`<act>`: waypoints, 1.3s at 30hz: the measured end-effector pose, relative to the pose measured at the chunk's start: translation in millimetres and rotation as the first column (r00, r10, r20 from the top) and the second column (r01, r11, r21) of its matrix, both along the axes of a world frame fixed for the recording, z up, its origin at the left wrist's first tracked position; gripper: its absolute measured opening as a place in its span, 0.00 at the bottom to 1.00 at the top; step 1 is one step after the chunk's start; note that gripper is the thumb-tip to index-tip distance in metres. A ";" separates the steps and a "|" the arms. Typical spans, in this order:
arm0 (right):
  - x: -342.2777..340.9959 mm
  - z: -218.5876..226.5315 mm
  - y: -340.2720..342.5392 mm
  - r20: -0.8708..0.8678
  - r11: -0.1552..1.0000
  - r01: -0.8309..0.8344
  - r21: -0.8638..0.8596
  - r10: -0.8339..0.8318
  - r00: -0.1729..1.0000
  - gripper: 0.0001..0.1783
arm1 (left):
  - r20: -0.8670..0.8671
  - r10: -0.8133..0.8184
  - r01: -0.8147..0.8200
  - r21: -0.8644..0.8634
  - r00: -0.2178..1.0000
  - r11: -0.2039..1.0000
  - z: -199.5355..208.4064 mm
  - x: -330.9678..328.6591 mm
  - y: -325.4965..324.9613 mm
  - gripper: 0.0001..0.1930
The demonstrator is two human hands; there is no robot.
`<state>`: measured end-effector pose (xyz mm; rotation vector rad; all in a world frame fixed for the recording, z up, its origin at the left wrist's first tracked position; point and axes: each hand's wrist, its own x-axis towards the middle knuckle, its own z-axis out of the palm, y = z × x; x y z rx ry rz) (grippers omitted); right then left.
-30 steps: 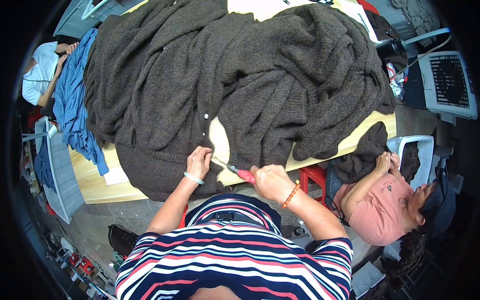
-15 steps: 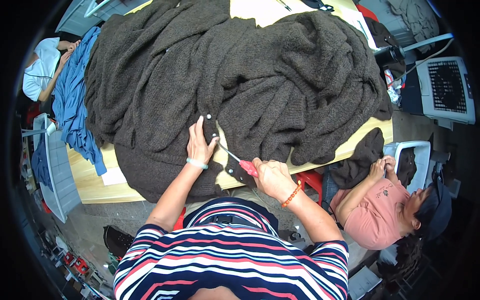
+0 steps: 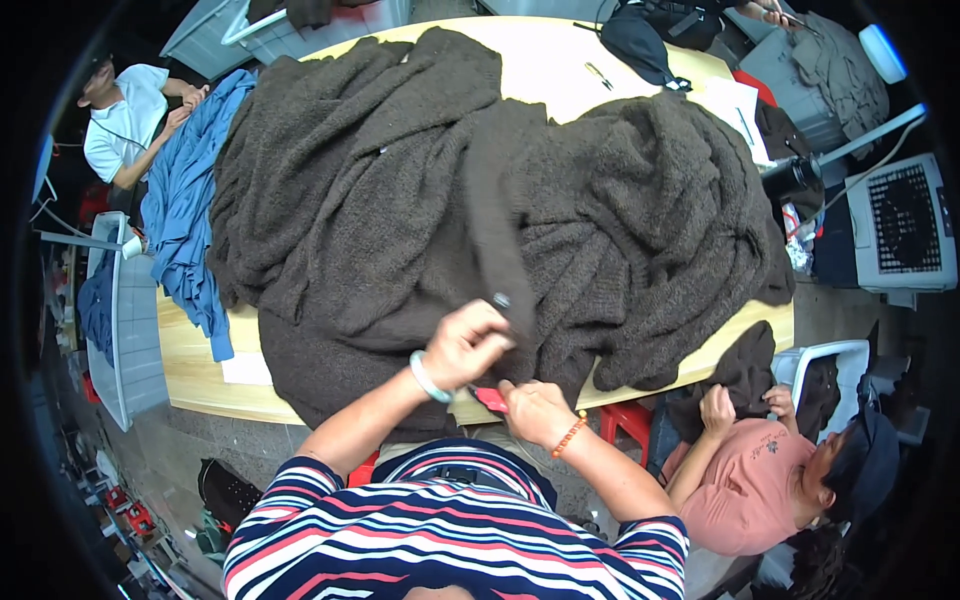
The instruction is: Trimming loose threads and excess fabric from brown garments using scissors.
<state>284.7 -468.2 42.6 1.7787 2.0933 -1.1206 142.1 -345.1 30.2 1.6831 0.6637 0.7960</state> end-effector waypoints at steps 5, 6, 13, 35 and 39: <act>12.0 -64.6 -8.4 -0.757 0.923 0.370 -0.108 -0.317 0.572 0.26 | 0.150 -0.363 0.360 0.048 0.920 0.932 22.2 19.9 -25.5 0.11; 20.5 -57.7 -4.7 -0.489 0.930 0.174 0.323 0.007 0.872 0.26 | 0.102 -0.221 0.210 0.109 0.970 0.972 20.5 8.7 -16.8 0.12; 16.4 31.9 8.7 -0.142 0.981 0.186 -0.048 -0.191 0.971 0.21 | -0.299 0.855 -0.738 0.433 0.424 0.517 -70.1 -143.6 130.9 0.38; 40.1 56.4 66.6 -0.216 0.876 0.441 0.197 -0.400 0.891 0.20 | -0.480 0.603 -0.570 0.233 0.637 0.788 -83.6 -60.7 85.6 0.32; 34.5 65.5 69.5 -0.233 0.896 0.397 0.200 -0.350 0.907 0.18 | -0.330 0.443 -0.551 -0.428 0.833 0.717 -97.3 -88.6 77.1 0.26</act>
